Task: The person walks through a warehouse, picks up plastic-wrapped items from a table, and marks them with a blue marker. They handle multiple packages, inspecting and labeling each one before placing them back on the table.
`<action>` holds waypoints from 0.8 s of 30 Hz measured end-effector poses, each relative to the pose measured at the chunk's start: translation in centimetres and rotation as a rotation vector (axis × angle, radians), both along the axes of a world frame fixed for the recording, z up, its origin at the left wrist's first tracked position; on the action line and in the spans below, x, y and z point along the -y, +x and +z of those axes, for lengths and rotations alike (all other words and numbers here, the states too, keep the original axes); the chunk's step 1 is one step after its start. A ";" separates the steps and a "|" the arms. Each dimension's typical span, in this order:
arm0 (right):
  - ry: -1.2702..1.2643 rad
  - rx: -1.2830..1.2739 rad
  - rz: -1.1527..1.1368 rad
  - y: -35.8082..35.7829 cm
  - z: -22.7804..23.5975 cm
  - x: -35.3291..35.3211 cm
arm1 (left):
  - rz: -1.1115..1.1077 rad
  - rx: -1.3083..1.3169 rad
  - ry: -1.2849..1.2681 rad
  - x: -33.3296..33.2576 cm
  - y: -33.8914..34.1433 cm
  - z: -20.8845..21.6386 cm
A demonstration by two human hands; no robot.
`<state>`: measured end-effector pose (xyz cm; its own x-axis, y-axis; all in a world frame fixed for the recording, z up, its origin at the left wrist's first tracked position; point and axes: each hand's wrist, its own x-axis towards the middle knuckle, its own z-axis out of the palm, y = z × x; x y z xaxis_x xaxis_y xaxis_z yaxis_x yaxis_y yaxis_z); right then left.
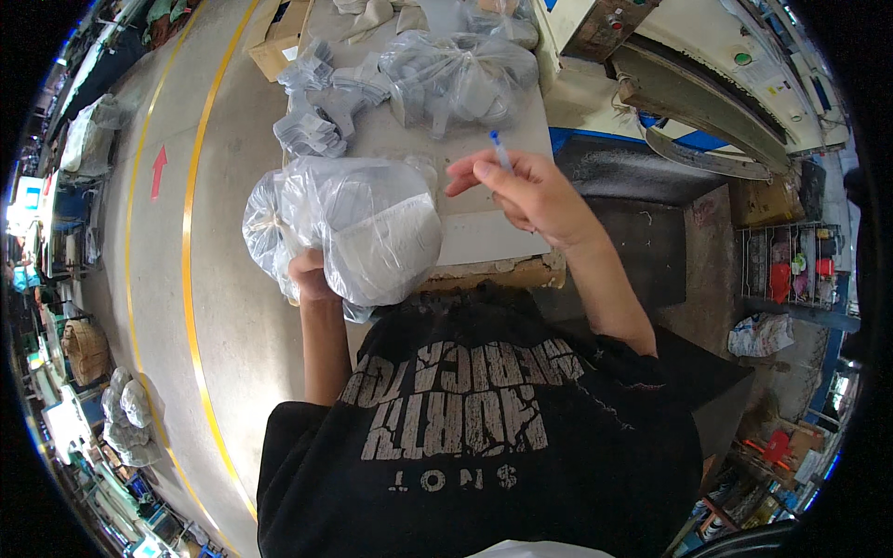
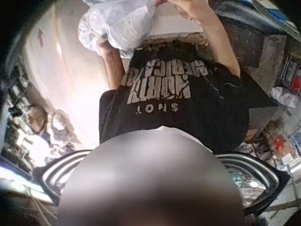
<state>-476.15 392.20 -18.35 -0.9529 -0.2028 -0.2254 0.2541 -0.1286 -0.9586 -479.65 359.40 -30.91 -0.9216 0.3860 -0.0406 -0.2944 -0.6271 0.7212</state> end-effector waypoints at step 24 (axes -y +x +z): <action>0.089 -0.140 0.188 3.2 -3.4 3.9 | -0.057 0.280 0.450 -2.0 1.5 -4.3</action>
<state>-472.93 388.33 -21.75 -0.9235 -0.3649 -0.1186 0.1294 -0.0051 -0.9916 -478.11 361.37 -35.21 -0.8765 0.4708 -0.1005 -0.4793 -0.8340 0.2735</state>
